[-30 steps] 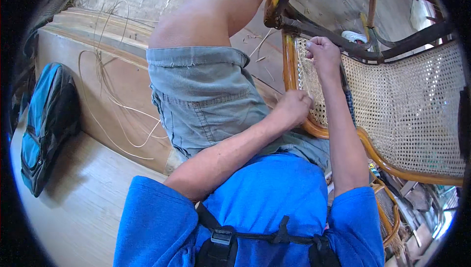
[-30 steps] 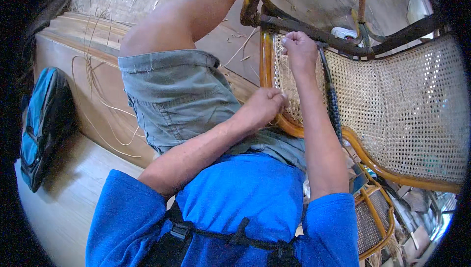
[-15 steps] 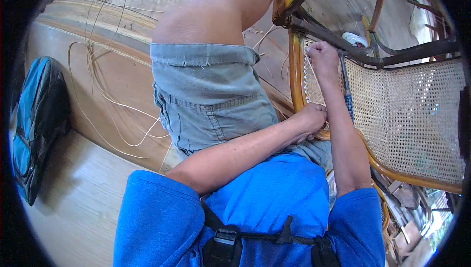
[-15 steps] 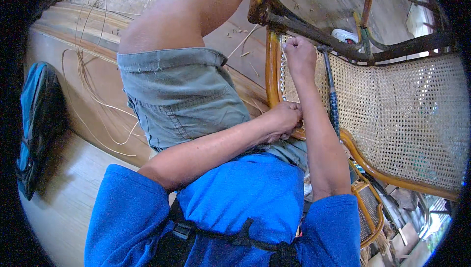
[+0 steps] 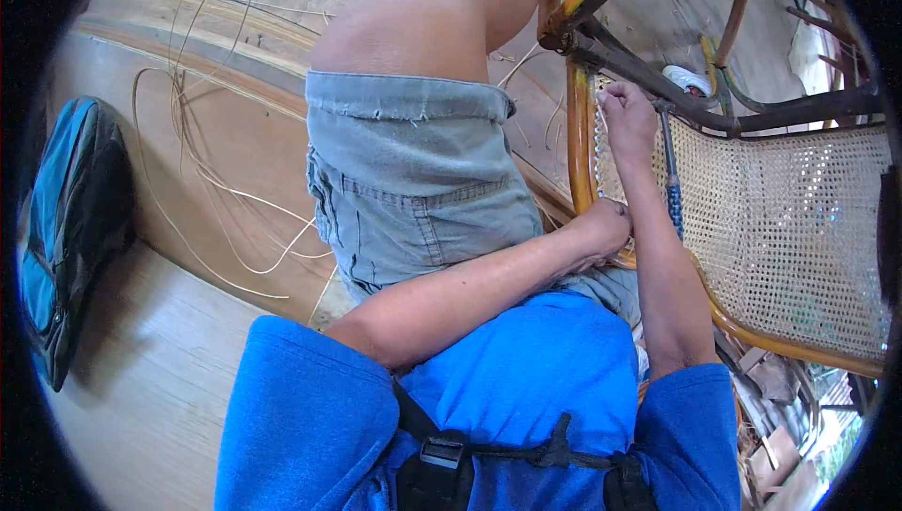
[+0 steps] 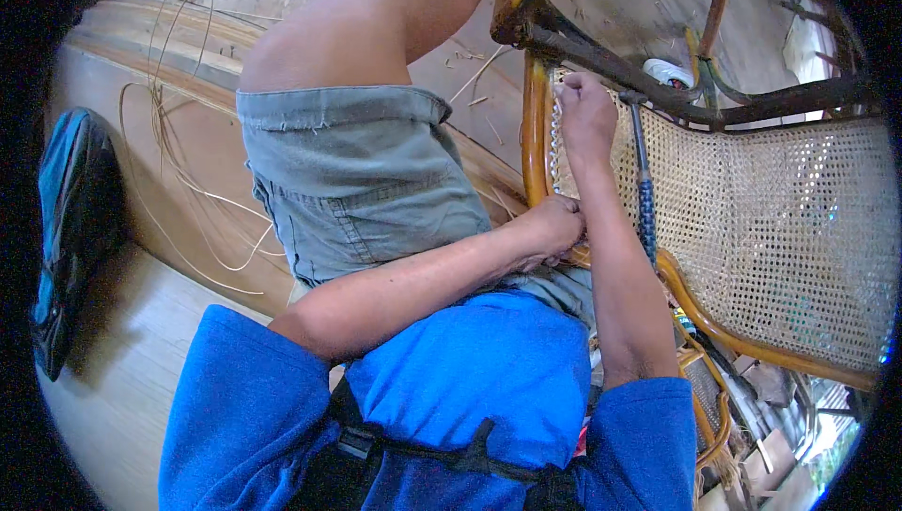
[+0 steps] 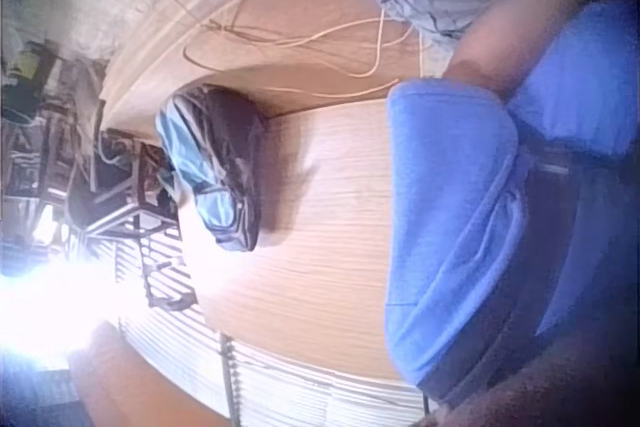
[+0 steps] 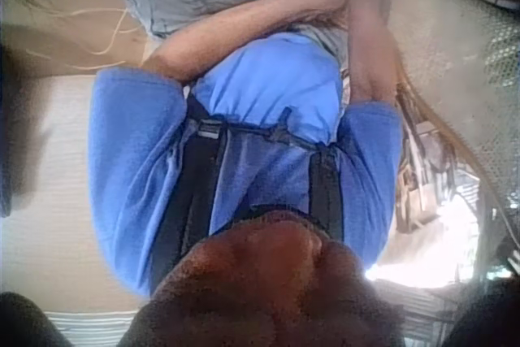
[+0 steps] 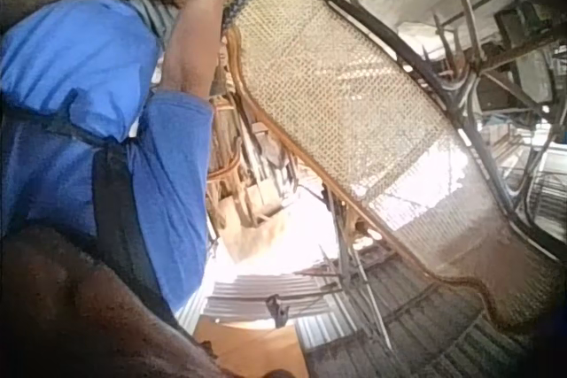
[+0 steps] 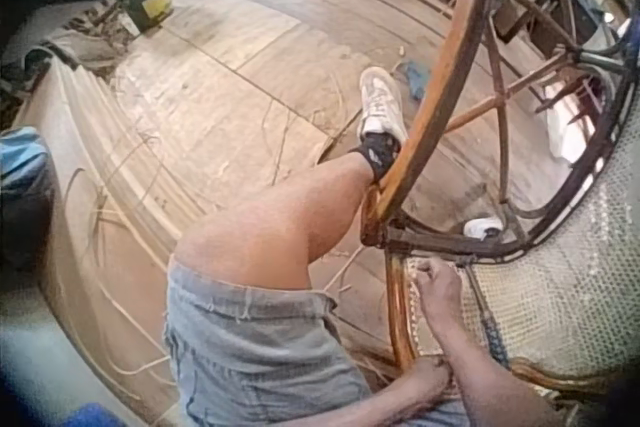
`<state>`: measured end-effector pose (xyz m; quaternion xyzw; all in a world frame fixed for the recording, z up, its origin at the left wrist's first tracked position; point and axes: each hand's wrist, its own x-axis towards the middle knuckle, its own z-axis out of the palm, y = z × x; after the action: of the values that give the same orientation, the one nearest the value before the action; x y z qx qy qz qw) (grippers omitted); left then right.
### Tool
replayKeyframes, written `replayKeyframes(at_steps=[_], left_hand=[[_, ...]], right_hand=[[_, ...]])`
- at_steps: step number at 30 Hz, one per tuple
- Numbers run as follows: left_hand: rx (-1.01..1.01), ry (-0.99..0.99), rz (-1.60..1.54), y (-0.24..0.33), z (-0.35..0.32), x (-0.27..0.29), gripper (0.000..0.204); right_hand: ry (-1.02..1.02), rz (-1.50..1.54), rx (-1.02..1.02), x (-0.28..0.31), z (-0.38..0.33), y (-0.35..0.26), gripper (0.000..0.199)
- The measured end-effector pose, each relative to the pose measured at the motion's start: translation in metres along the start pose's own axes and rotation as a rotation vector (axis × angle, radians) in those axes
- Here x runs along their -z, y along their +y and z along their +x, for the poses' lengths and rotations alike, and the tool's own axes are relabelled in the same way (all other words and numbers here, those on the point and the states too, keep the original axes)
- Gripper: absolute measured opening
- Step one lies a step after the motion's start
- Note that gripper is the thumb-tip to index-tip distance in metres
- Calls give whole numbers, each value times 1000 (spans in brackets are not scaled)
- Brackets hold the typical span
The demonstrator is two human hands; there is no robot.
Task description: The person weaves a rattan chair seat by hand, threading thin strips of material through the wooden frame. They use a hammer to tap the woven strips into place and tighten the weave along the edge of the seat.
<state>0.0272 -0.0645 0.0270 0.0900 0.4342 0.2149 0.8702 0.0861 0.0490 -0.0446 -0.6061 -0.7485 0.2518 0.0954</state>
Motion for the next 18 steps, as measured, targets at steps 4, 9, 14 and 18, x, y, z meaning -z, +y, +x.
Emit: replayKeyframes(at_steps=[4, 9, 14, 18], left_hand=[[-121, 66, 134, -18, 15, -2, 27], [-320, 211, 506, -23, 0, 10, 34], [-294, 368, 833, 28, -42, 39, 38], [-524, 527, 900, 32, -27, 47, 39]], right_hand=[[8, 69, -70, 3, -1, 0, 14], [22, 239, -212, 16, -14, 1, 18], [-27, 249, -305, 52, -51, 2, 23], [-131, 183, -365, 60, -70, -31, 24]])
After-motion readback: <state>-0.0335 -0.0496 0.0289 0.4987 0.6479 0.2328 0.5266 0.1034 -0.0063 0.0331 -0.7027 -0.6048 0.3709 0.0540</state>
